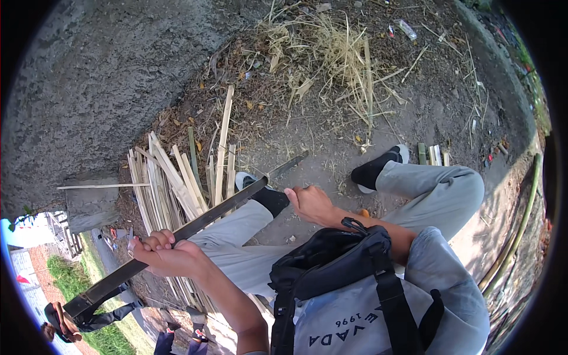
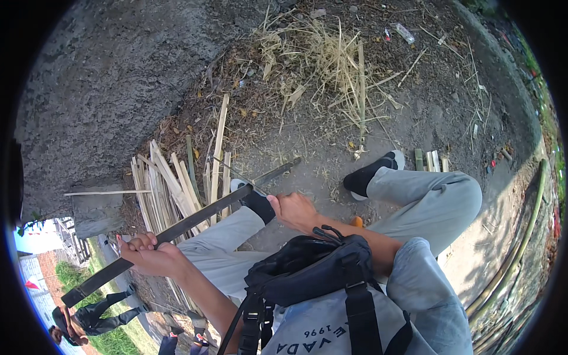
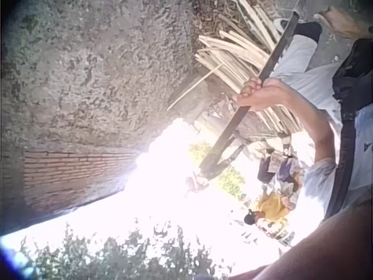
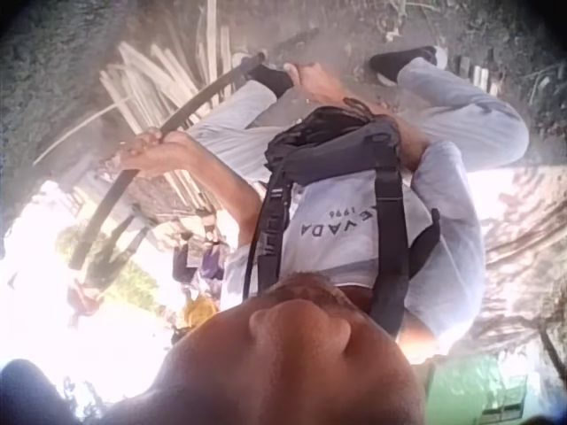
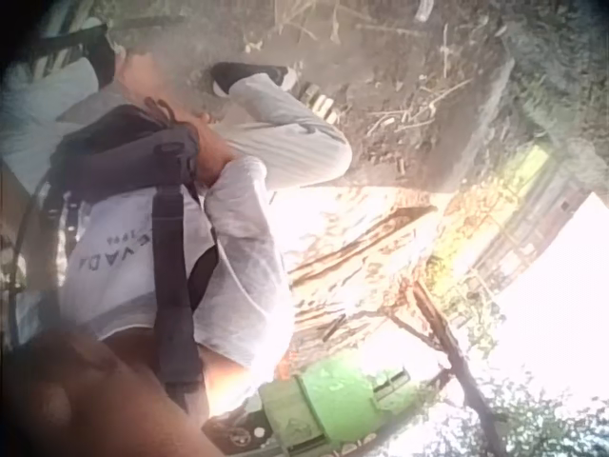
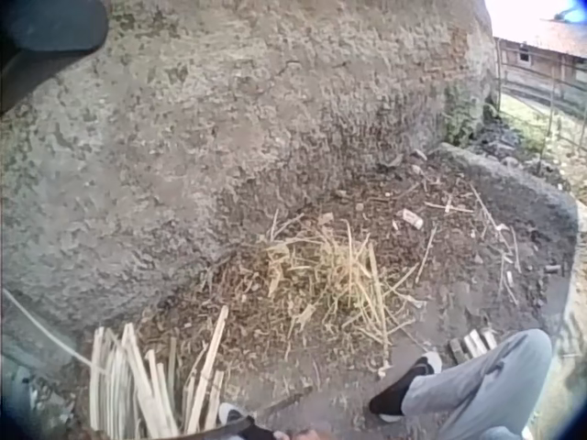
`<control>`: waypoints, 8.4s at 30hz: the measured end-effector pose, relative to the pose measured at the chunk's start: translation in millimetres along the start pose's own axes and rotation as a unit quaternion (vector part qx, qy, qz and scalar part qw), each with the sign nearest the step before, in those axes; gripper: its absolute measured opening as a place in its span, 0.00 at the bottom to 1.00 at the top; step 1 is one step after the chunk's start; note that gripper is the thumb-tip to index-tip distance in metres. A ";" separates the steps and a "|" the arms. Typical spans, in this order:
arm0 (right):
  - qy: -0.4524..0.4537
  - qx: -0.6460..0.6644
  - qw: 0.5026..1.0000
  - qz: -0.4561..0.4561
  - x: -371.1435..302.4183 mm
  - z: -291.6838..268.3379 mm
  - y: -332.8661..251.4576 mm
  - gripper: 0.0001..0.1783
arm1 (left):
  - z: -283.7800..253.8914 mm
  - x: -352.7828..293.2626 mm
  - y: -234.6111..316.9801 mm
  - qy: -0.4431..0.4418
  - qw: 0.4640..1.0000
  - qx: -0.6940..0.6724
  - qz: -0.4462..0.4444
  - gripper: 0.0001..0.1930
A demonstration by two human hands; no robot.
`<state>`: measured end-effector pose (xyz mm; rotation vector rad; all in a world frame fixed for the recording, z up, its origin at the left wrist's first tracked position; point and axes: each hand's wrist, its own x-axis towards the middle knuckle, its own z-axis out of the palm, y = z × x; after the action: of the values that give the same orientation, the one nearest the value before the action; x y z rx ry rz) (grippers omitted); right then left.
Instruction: The person picks up a bamboo strip and shaves down its surface using a knife.
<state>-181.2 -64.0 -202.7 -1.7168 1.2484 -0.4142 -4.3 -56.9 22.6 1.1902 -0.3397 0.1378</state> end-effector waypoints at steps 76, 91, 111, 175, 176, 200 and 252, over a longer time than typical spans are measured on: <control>0.044 -0.060 0.992 -0.103 -6.6 -17.0 -11.3 0.29 | 3.2 -25.9 11.2 -0.035 0.999 -0.028 0.022 0.24; -0.021 -0.040 0.993 0.107 18.3 -7.1 54.0 0.32 | 5.3 -26.3 8.8 -0.017 1.000 -0.011 0.024 0.23; 0.012 -0.072 0.992 0.100 8.4 1.2 83.8 0.32 | 15.8 -29.6 16.4 -0.038 0.999 -0.031 0.019 0.23; 0.026 -0.201 0.962 0.181 -59.9 -98.3 60.0 0.19 | -73.5 17.5 16.7 -0.284 0.917 -0.277 -0.034 0.11; 0.063 -0.165 0.967 0.185 -61.3 -97.6 61.9 0.19 | -77.5 20.0 24.0 -0.283 0.915 -0.287 -0.025 0.10; 0.107 -0.086 0.974 0.178 -27.6 -85.4 89.0 0.19 | -36.9 26.7 19.0 -0.413 0.846 -0.333 -0.051 0.08; 0.139 -0.043 0.972 0.185 -3.5 -81.5 99.3 0.20 | 138.1 -25.3 -15.6 -0.444 0.887 -0.109 0.062 0.13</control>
<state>-296.2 -104.5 -243.5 -1.4846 1.7743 -0.3906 -49.5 -188.8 45.7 0.9443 -1.2070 -0.3487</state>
